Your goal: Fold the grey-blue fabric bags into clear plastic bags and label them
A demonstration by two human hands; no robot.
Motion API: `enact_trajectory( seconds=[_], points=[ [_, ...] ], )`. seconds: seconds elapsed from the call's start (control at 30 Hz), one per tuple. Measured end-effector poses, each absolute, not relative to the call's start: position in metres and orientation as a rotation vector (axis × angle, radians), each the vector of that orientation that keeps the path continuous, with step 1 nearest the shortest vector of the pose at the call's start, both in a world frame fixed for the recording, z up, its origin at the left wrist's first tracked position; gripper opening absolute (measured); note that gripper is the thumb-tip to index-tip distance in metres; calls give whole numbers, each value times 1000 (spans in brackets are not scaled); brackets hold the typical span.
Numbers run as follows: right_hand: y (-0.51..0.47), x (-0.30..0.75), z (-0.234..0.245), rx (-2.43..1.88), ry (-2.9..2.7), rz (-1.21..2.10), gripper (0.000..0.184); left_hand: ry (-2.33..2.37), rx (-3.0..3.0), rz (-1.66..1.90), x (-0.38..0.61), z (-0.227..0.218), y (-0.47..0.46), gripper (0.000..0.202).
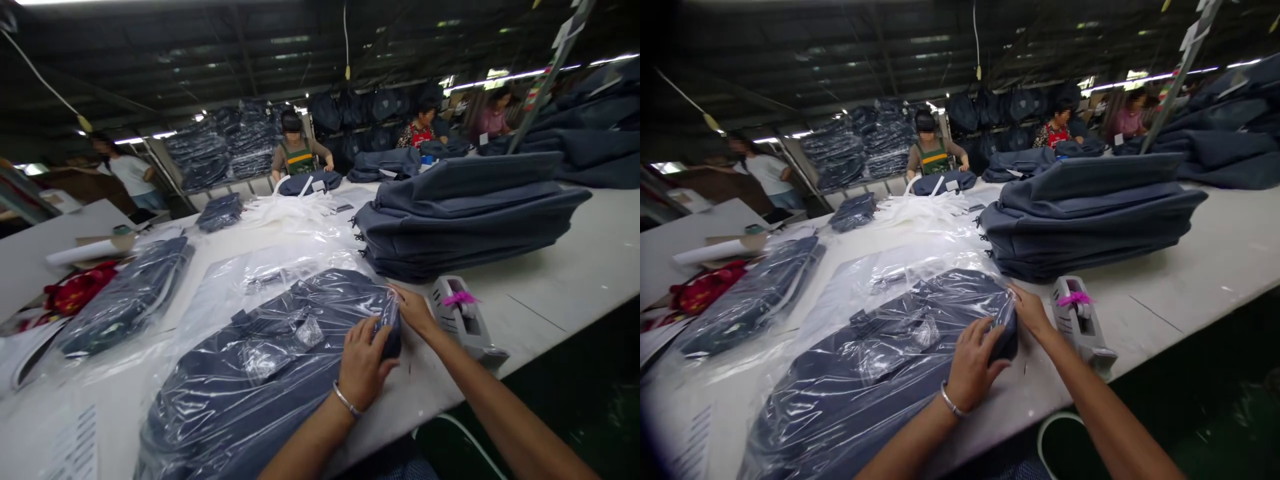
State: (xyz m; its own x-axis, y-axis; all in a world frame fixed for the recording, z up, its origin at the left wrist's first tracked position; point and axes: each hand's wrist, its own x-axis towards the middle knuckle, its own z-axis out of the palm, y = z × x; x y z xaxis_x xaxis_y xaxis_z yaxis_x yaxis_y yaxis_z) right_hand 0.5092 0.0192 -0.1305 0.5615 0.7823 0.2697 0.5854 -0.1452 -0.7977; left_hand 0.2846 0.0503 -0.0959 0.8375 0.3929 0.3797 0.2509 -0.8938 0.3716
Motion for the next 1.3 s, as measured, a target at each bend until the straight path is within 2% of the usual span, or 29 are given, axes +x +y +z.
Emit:
enact_trajectory(
  seconds=[0.07, 0.13, 0.27, 0.43, 0.63, 0.7, 0.8, 0.87, 0.93, 1.0, 1.1, 1.2, 1.3],
  points=[
    [10, 508, -135, -1904, -1114, 176, 46, 564, 2791, 664, 281, -108, 48, 88],
    [-5, 502, -140, -1958, -1134, 142, 47, 660, 2807, 678, 280, -118, 50, 99],
    [-57, 467, -157, -2056, -1145, 217, 55, 754, 2781, 746, 278, -128, 56, 92],
    [-121, 407, -173, -2097, -1147, 327, 54, 754, 2735, 779, 276, -129, 63, 85],
    [-140, 376, -144, -2257, -942, 360, 54, 576, 2585, 716, 265, -110, 59, 70],
    [-132, 361, -130, -2114, -927, 568, 51, 443, 2582, 748, 240, -91, 55, 59],
    [-108, 321, -120, -1719, -844, 1261, 54, 484, 2658, 886, 174, -62, 52, 39],
    [-89, 285, -120, -1441, -642, 1680, 60, 764, 2687, 1005, 116, -49, 54, 36],
    [-69, 249, -121, -1211, -464, 1942, 66, 1180, 2624, 1071, 54, -47, 62, 40],
    [-51, 220, -120, -1011, -390, 2095, 67, 1572, 2421, 1104, -4, -54, 73, 44],
    [-28, 187, -119, -771, -346, 2272, 67, 1837, 2065, 881, -68, -71, 90, 51],
    [-15, 162, -120, -648, -264, 2355, 63, 1686, 1830, 653, -100, -84, 97, 56],
    [-12, 140, -127, -572, -145, 2300, 60, 1449, 1667, 690, -114, -93, 93, 71]
  ],
)
